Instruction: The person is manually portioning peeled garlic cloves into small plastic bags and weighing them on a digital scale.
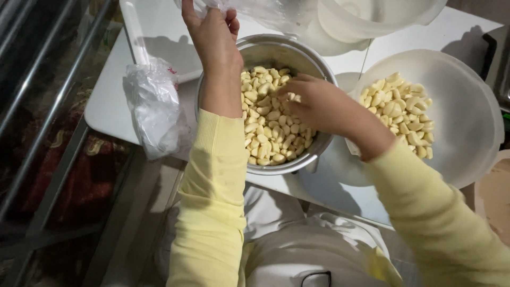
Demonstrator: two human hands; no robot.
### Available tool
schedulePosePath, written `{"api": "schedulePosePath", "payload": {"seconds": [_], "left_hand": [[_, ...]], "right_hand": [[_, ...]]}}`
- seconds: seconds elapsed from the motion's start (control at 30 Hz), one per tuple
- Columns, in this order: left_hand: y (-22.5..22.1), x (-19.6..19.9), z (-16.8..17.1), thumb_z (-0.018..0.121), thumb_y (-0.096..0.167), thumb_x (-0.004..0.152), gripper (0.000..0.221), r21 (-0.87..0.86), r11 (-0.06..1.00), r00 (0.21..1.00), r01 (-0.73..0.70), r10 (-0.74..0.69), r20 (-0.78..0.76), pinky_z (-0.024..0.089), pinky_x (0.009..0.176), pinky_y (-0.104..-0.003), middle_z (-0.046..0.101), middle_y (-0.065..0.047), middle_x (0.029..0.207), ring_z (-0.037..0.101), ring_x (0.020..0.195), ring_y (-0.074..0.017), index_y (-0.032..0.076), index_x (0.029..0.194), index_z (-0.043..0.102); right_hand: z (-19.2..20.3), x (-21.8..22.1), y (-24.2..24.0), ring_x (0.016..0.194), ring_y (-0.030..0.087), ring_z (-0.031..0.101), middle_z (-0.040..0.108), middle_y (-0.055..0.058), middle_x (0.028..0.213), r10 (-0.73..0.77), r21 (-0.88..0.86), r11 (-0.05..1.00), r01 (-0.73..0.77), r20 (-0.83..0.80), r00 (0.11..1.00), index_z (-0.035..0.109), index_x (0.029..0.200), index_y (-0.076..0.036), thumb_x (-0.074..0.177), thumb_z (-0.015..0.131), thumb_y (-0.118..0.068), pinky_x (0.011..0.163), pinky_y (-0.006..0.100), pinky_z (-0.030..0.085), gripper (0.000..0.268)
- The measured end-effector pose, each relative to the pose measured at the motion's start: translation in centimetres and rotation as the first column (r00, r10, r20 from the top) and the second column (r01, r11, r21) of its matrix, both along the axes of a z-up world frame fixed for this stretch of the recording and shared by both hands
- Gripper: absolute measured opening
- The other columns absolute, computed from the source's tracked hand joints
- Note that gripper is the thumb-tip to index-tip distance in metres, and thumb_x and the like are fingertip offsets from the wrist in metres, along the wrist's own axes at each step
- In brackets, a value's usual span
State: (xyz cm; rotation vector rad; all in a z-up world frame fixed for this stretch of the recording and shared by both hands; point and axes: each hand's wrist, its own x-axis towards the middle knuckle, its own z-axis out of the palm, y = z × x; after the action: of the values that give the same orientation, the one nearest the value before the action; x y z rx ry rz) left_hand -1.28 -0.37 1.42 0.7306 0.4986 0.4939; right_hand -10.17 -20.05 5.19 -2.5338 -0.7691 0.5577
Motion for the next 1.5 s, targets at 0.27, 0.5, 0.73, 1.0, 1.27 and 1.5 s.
{"api": "schedulePosePath", "payload": {"seconds": [0.27,0.5,0.73,1.0,1.27,1.5], "left_hand": [[0.1,0.3,-0.3,0.039,-0.004,0.090,0.080,-0.035,0.999,0.999,-0.012,0.011,-0.030,0.050,0.061,-0.028,0.056,-0.016,0.120,0.059,0.073,-0.0180,0.018,0.166,0.031],[0.0,0.4,-0.6,0.040,-0.007,0.094,0.072,-0.001,1.000,1.000,-0.003,0.003,-0.012,0.049,0.060,-0.029,0.062,-0.015,0.123,0.061,0.069,-0.0171,0.020,0.160,0.040],[-0.1,0.0,-0.4,0.039,-0.007,0.096,0.070,0.032,0.999,1.000,0.015,-0.015,0.001,0.052,0.061,-0.029,0.060,-0.017,0.125,0.062,0.072,-0.0183,0.019,0.160,0.041],[-0.1,-0.1,-0.1,0.041,-0.008,0.092,0.075,0.014,1.000,1.000,0.015,-0.014,-0.022,0.050,0.059,-0.028,0.060,-0.018,0.122,0.061,0.071,-0.0177,0.019,0.162,0.037],[-2.2,1.5,-4.1,0.053,-0.009,0.092,0.068,0.681,0.719,0.984,-0.137,0.018,0.179,0.052,0.094,-0.036,0.061,-0.021,0.147,0.066,0.106,-0.0266,0.016,0.155,0.040],[-8.4,-0.6,-4.8,0.058,0.014,0.104,0.066,0.973,-0.159,0.946,-0.165,-0.306,0.110,0.061,0.092,-0.054,0.045,-0.022,0.164,0.070,0.132,-0.0471,0.014,0.164,0.031]], "right_hand": [[-7.7,4.1,3.2,0.087,0.041,0.071,0.066,0.011,0.115,0.196,-0.201,0.970,-0.140,0.297,0.935,0.067,0.137,-0.018,0.087,0.055,-0.005,0.058,0.058,0.055,0.053],[-1.8,1.0,0.6,0.121,0.019,0.071,0.073,0.004,0.138,0.107,0.187,0.980,-0.071,-0.190,0.976,0.070,0.135,-0.013,0.094,0.063,-0.013,0.102,0.036,0.055,0.041],[-2.0,-0.9,-2.6,0.106,0.014,0.073,0.072,0.003,0.124,0.217,0.630,0.737,0.246,-0.564,0.797,0.062,0.143,-0.006,0.101,0.065,-0.015,0.096,0.030,0.063,0.043],[-3.5,-1.9,-3.9,0.082,0.012,0.060,0.071,0.017,0.116,0.456,0.660,0.368,0.655,-0.742,0.492,0.053,0.153,0.001,0.104,0.064,-0.010,0.058,0.018,0.045,0.051],[-2.7,-2.6,-5.6,0.088,0.020,0.065,0.068,0.018,0.119,0.471,0.619,0.220,0.754,-0.744,0.474,0.058,0.146,-0.006,0.111,0.058,-0.023,0.059,0.021,0.051,0.038],[3.9,-2.7,-6.6,0.084,0.015,0.070,0.067,0.009,0.117,0.186,0.628,0.126,0.768,-0.776,0.603,0.048,0.151,-0.003,0.098,0.068,-0.015,0.061,0.018,0.056,0.058]]}}
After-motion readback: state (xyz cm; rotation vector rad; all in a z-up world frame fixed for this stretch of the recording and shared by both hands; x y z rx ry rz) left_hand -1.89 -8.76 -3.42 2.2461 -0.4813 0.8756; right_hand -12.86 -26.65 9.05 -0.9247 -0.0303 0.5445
